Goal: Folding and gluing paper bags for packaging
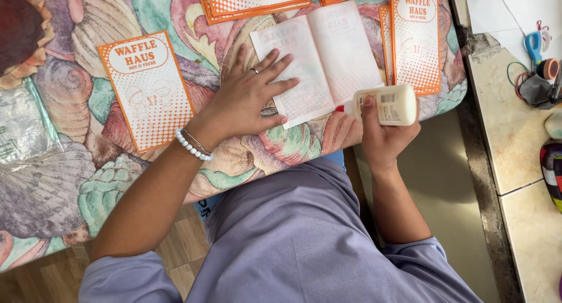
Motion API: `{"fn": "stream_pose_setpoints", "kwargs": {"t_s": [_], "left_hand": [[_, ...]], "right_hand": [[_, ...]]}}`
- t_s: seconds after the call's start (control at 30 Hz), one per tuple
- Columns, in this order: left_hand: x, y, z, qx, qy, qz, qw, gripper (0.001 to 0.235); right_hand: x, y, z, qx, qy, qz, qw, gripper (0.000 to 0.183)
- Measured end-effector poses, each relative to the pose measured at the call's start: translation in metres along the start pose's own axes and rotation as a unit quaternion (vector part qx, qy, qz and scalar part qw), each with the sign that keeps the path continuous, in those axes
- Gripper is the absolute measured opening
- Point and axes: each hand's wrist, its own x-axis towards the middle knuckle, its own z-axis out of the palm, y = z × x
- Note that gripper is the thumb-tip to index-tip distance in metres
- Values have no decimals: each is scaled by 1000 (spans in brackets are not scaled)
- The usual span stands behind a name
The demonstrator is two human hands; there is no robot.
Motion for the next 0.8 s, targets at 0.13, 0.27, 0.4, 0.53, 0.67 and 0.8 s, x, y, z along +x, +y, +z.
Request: {"fn": "stream_pose_setpoints", "kwargs": {"t_s": [0.13,0.27,0.4,0.53,0.67,0.8], "left_hand": [[10,-4,-19,49,40,37,997,78],[30,-21,-32,79,83,88,989,46],[39,-22,-16,127,-54,37,990,58],[23,23,-10,196,5,-2,981,53],[3,51,-2,186,15,12,982,48],[8,53,-29,75,-113,33,990,45]], "right_hand": [[12,12,-15,86,65,88,990,21],[31,13,-43,254,139,192,938,26],[32,7,-66,302,124,262,908,24],[17,38,-80,296,121,257,912,31],[9,40,-82,328,121,256,901,27],[12,35,-72,345,117,258,895,26]]}}
